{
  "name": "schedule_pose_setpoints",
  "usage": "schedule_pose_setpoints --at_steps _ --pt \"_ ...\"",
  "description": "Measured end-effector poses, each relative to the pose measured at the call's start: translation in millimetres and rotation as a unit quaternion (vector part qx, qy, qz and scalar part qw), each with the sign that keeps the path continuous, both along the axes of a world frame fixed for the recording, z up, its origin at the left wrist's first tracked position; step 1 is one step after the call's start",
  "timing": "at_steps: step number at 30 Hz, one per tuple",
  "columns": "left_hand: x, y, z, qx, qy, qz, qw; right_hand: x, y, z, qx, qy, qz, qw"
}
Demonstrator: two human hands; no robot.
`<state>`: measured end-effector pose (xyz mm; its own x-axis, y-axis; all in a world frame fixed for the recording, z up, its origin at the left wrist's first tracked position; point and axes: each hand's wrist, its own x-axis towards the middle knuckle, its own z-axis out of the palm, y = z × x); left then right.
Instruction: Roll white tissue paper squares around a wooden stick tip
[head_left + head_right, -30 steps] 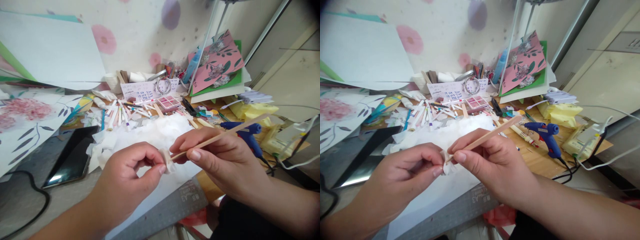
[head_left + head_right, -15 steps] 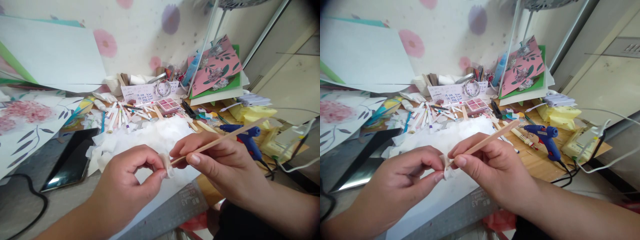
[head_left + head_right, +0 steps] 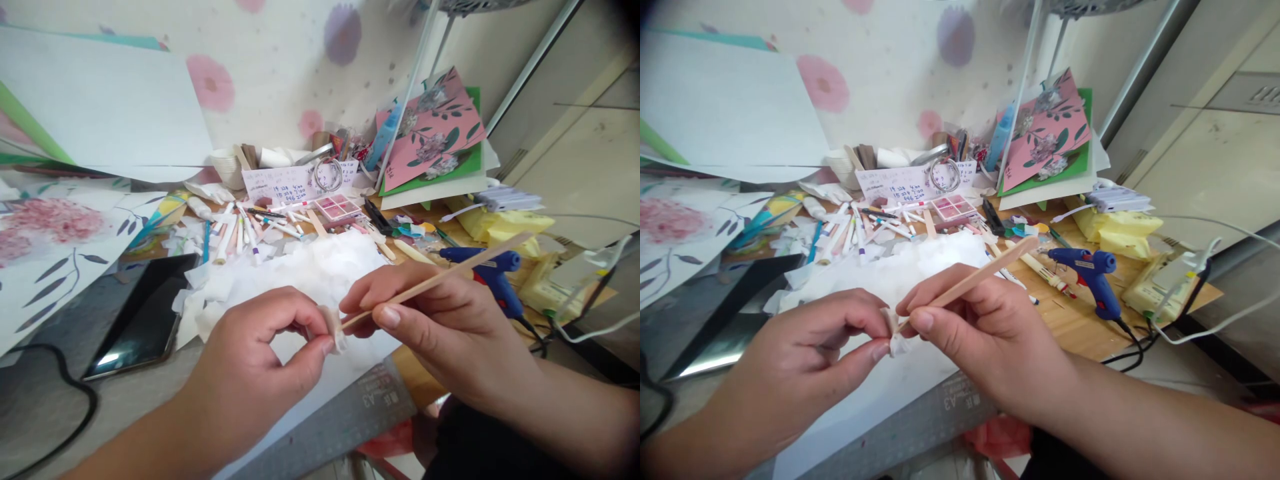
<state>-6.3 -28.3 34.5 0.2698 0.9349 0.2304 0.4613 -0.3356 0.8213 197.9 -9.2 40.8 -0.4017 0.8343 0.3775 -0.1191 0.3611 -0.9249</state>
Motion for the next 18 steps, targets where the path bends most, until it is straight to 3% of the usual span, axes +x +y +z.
schedule_pose_setpoints --at_steps 18 --pt "3.4 -1.8 3.7 -0.028 -0.007 0.019 0.999 3.5 -0.5 3.7 0.017 -0.042 -0.002 0.999"
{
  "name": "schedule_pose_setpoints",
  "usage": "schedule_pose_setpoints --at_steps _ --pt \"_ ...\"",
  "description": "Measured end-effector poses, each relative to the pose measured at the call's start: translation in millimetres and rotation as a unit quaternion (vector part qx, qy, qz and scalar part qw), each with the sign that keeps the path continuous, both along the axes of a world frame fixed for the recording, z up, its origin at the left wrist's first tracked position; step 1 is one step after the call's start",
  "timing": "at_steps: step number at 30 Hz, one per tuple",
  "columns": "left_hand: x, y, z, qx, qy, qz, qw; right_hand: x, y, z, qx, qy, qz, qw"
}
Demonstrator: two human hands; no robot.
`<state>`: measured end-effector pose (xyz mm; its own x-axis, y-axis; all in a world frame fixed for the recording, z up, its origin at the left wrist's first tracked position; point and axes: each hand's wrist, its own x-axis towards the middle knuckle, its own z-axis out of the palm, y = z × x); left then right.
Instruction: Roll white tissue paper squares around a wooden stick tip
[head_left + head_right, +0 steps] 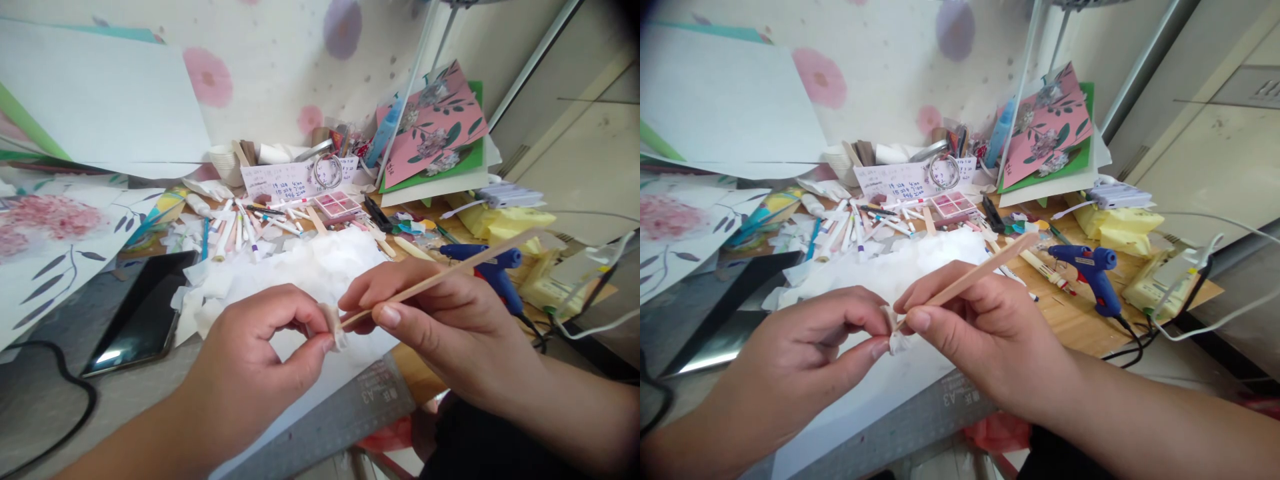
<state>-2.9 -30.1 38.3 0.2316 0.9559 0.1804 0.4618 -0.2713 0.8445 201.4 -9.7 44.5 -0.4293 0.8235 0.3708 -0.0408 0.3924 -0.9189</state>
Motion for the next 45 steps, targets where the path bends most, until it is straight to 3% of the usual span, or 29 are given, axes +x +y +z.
schedule_pose_setpoints --at_steps 31,45 --pt "0.3 -0.8 0.3 0.003 0.001 -0.001 1.000 -0.3 0.0 2.5 0.019 -0.041 -0.015 0.999" --pt "-2.0 2.9 -6.0 -0.013 -0.024 -0.008 1.000 -4.6 -3.0 3.8 0.095 -0.068 -0.024 0.993"
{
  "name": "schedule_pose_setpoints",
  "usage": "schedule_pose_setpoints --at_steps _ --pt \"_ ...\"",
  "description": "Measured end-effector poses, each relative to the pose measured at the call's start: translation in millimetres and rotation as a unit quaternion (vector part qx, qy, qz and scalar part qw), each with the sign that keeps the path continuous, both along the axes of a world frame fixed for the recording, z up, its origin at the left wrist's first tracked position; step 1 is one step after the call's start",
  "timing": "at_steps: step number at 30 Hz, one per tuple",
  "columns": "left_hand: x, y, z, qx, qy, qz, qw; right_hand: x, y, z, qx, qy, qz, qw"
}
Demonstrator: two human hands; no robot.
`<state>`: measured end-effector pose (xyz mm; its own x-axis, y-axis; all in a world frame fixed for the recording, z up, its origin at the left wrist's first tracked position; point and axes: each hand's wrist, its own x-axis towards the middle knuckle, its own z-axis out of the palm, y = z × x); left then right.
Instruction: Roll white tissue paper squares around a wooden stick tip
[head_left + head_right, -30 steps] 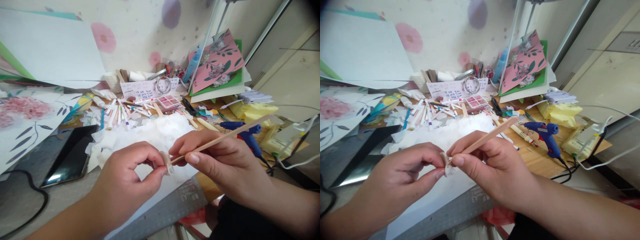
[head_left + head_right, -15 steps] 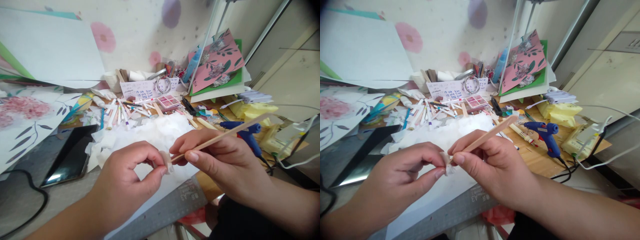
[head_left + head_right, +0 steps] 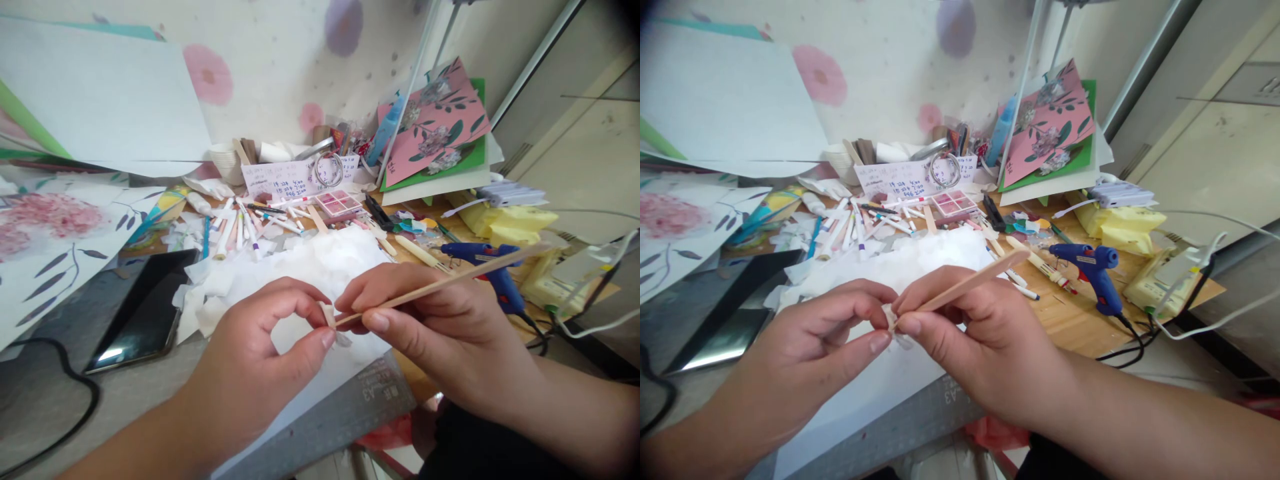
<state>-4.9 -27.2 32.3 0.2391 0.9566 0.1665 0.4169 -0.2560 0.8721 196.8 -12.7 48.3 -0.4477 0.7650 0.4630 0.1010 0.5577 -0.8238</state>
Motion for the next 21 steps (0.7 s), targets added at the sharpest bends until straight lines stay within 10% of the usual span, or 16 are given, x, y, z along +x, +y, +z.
schedule_pose_setpoints --at_steps 21 --pt "-4.2 1.4 -4.5 -0.116 -0.074 -0.024 0.990 1.3 2.3 -4.1 -0.046 0.032 -0.003 0.998"
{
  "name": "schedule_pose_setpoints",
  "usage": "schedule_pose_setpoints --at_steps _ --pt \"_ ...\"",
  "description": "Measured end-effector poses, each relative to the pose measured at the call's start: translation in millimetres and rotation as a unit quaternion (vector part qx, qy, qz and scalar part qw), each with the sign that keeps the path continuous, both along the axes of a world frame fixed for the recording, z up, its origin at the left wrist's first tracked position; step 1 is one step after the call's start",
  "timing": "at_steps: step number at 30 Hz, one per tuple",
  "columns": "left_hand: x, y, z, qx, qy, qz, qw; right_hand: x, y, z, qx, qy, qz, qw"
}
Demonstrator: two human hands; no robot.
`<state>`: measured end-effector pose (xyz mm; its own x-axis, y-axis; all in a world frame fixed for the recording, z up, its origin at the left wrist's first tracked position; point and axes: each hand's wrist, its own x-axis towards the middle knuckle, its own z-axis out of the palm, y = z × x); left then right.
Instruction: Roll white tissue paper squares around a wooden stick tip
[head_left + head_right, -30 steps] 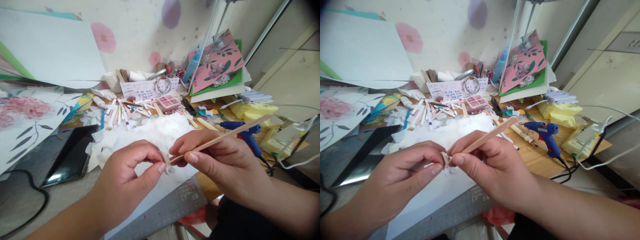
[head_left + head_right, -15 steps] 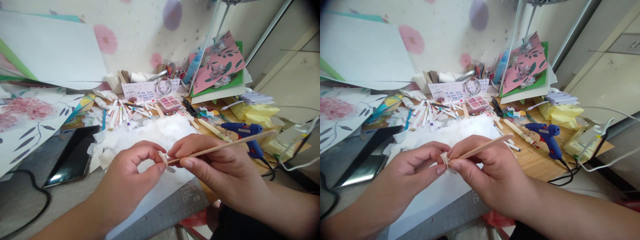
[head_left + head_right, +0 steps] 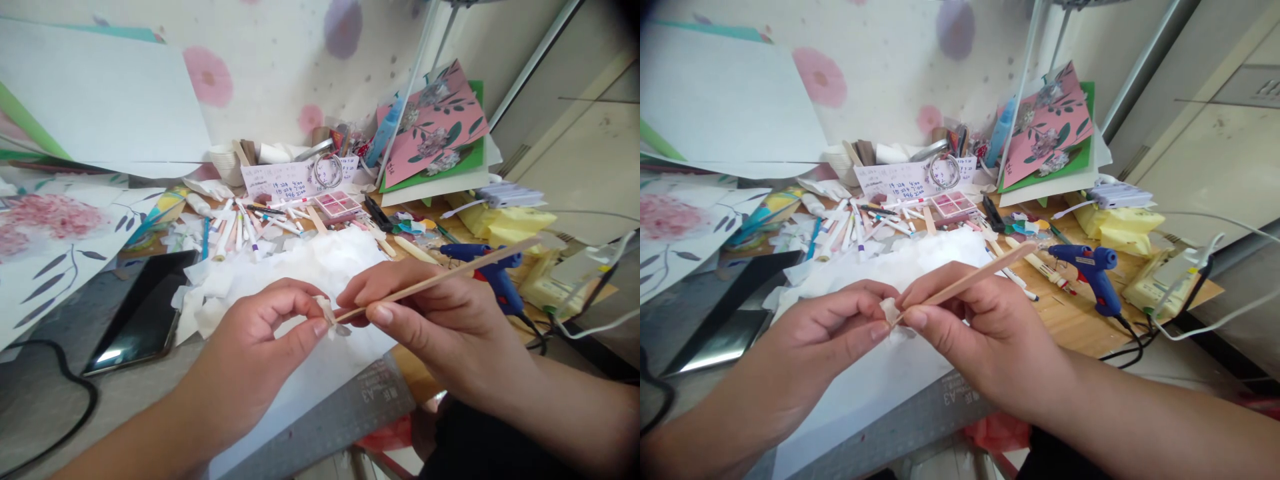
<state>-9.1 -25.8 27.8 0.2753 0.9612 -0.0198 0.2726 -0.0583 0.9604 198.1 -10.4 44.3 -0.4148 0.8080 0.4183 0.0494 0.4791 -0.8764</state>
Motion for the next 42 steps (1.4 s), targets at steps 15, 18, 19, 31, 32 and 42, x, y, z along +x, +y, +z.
schedule_pose_setpoints --at_steps 15,18,19,31,32,42 --pt "2.6 0.0 5.9 0.086 0.107 0.016 0.990 -2.1 -2.2 0.3 0.044 -0.025 -0.012 0.999" --pt "1.2 1.1 4.8 0.048 0.065 0.008 0.997 -3.0 -1.4 -0.2 0.020 -0.010 -0.017 1.000" --pt "0.6 1.3 3.9 0.035 0.050 0.007 0.998 -3.2 -0.7 -0.3 0.012 -0.003 -0.016 1.000" --pt "-3.9 1.6 -9.6 -0.043 -0.050 0.008 0.998 -1.4 3.2 -9.9 -0.082 0.106 0.030 0.991" --pt "-3.6 1.6 -8.8 -0.043 -0.046 0.008 0.998 -1.6 3.1 -9.4 -0.082 0.104 0.031 0.991" --pt "1.0 -0.1 4.9 0.065 0.074 0.022 0.995 -1.2 -0.3 0.3 0.004 -0.004 0.000 1.000"
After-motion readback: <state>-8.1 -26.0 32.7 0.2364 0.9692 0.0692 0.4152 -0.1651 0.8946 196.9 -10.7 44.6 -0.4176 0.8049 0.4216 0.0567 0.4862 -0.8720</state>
